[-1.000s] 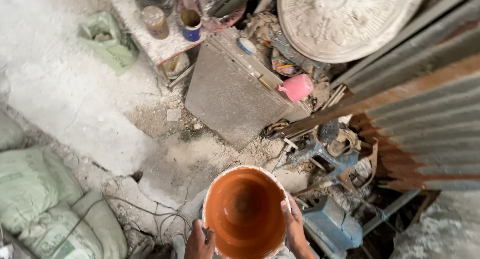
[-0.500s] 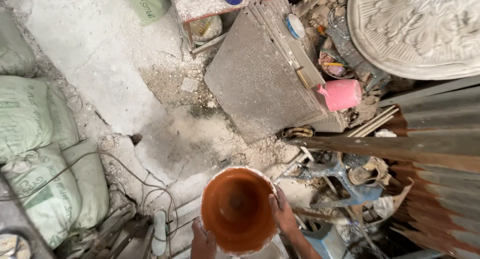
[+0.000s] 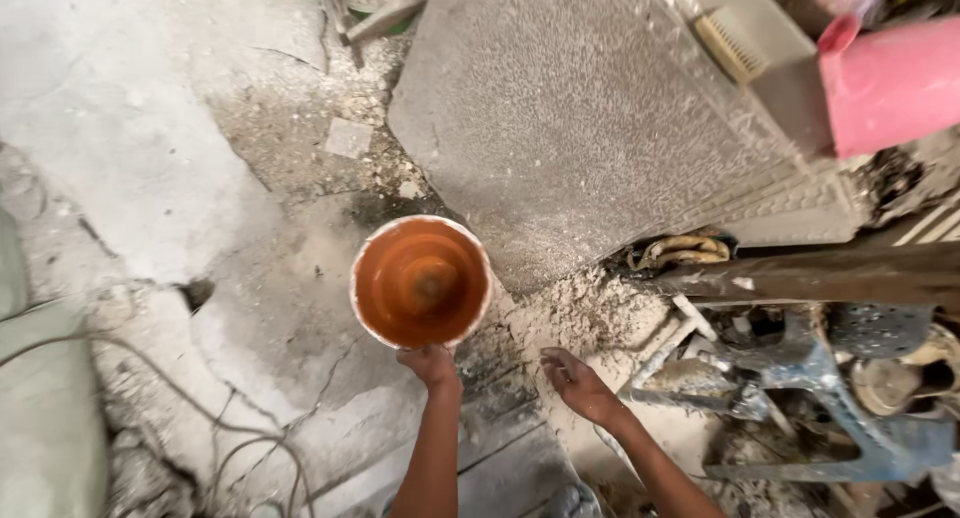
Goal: The person brushes a green corrugated metal sheet with a paintbrush, then carries a bucket to a tap to fill a pink cup with water and pours it into the bucket. Finally, the person scoops white gypsum powder from a bag and adds it to the bucket.
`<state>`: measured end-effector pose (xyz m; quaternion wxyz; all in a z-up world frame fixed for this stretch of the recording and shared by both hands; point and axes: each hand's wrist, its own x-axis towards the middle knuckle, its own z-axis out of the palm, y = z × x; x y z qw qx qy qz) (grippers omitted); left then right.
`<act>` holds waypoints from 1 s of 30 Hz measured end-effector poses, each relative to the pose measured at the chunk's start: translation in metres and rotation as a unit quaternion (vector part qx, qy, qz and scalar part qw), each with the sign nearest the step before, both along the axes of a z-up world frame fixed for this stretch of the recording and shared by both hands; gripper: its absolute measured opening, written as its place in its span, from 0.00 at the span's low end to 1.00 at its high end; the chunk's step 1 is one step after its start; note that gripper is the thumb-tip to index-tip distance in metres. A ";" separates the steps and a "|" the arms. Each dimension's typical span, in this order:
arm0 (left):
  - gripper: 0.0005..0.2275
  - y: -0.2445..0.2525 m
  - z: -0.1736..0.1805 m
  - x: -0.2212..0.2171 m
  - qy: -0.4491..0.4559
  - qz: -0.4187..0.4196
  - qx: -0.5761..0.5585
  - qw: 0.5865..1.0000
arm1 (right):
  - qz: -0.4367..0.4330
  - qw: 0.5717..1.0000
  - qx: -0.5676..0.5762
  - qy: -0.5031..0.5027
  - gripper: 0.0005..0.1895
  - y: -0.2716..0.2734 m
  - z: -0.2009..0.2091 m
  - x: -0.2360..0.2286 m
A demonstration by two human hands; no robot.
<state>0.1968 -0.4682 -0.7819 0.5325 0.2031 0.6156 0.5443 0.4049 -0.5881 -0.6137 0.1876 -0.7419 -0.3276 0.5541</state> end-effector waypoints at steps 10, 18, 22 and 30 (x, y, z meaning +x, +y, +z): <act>0.39 0.049 -0.051 0.060 -0.190 0.080 -0.047 0.977 | -0.018 0.992 0.121 0.003 0.28 0.005 0.048 0.018; 0.28 0.044 0.183 0.188 0.000 -0.319 0.206 0.925 | -0.184 0.897 0.372 -0.153 0.18 -0.096 0.113 0.034; 0.20 0.071 0.313 0.285 0.282 -0.346 0.693 0.566 | -0.180 0.778 0.434 -0.416 0.18 -0.114 0.102 0.055; 0.18 0.119 0.422 0.416 0.763 -0.246 0.562 0.202 | -0.157 0.783 0.359 -0.483 0.36 -0.106 0.062 0.076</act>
